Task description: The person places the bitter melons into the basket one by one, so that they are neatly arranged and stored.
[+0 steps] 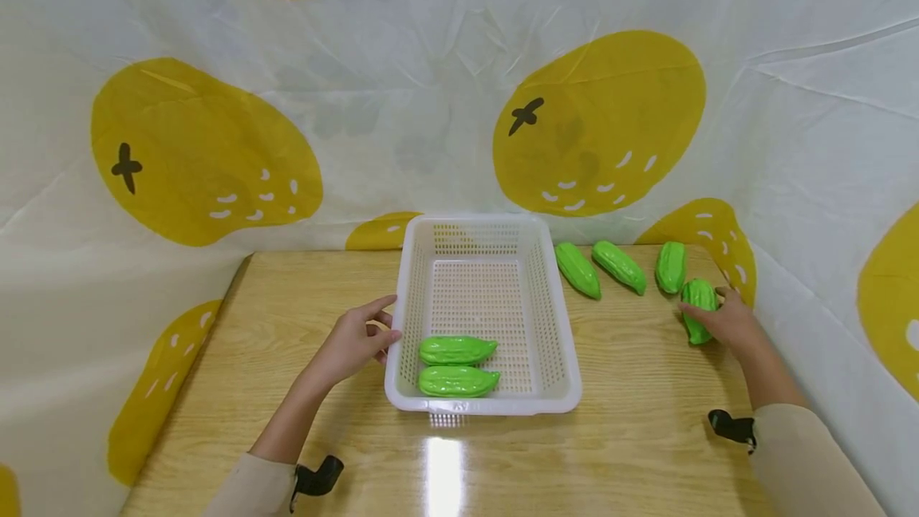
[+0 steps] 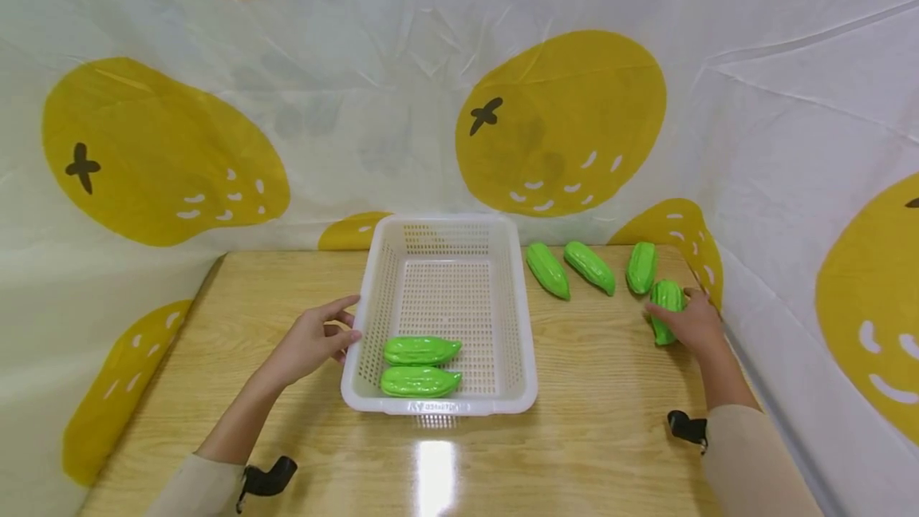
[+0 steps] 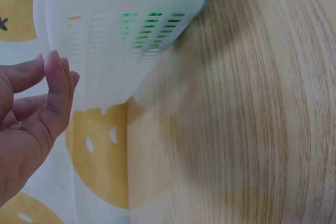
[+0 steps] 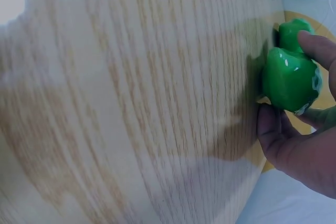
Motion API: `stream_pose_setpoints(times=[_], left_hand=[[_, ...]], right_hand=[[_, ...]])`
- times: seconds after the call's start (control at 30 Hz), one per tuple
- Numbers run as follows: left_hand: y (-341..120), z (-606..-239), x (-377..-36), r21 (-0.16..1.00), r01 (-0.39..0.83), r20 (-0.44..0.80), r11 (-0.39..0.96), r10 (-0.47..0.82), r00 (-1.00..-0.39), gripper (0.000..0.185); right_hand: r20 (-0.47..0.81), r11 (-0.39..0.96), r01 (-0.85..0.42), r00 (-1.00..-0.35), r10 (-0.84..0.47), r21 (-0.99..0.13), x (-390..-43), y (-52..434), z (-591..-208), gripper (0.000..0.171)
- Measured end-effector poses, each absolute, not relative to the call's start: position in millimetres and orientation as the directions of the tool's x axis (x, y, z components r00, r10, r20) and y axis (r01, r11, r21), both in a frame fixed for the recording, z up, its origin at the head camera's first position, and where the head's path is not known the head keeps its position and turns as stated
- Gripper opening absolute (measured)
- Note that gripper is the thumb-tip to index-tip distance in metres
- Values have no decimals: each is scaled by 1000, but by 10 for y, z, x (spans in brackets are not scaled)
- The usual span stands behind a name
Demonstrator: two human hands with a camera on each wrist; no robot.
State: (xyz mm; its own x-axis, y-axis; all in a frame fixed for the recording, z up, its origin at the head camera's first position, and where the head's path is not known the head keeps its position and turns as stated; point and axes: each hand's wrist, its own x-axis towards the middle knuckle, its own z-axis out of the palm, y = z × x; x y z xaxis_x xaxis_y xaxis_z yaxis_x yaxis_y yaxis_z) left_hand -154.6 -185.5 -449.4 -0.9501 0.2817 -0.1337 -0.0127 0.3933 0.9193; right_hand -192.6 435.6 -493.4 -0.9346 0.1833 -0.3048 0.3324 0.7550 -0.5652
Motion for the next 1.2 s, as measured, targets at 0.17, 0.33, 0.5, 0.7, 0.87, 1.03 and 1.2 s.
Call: stream_pose_setpoints(times=[0.17, 0.33, 0.5, 0.7, 0.87, 1.03, 1.2], left_hand=[[-1852, -4486, -1548, 919, -14, -135, 394, 281, -950, 65], [-1854, -4482, -1549, 919, -12, -134, 393, 284, -949, 65], [-1857, -4474, -1549, 918, -10, -133, 397, 285, -949, 65], [-1859, -4487, -1550, 920, -7, -130, 392, 289, -949, 65], [-1857, -4496, -1549, 920, -7, -129, 392, 287, -949, 66], [-1856, -4499, -1548, 920, -7, -129, 392, 286, -949, 66], [-1857, -4496, -1549, 920, -4, -127, 391, 289, -949, 65]], right_hand=[[-304, 748, 333, -935, 183, -574, -1926, 4357, -4945, 108], [-305, 741, 338, -934, 187, -580, -1920, 4354, -4954, 105], [-303, 721, 336, -935, 182, -605, -1904, 4365, -4959, 102], [-301, 717, 339, -935, 186, -609, -1852, 4428, -4926, 103], [-275, 732, 322, -942, 190, -600, -1811, 4481, -4871, 103], [-240, 736, 277, -958, 160, -617, -1803, 4484, -4762, 103], [-210, 728, 214, -973, 99, -652, -1818, 4411, -4618, 100]])
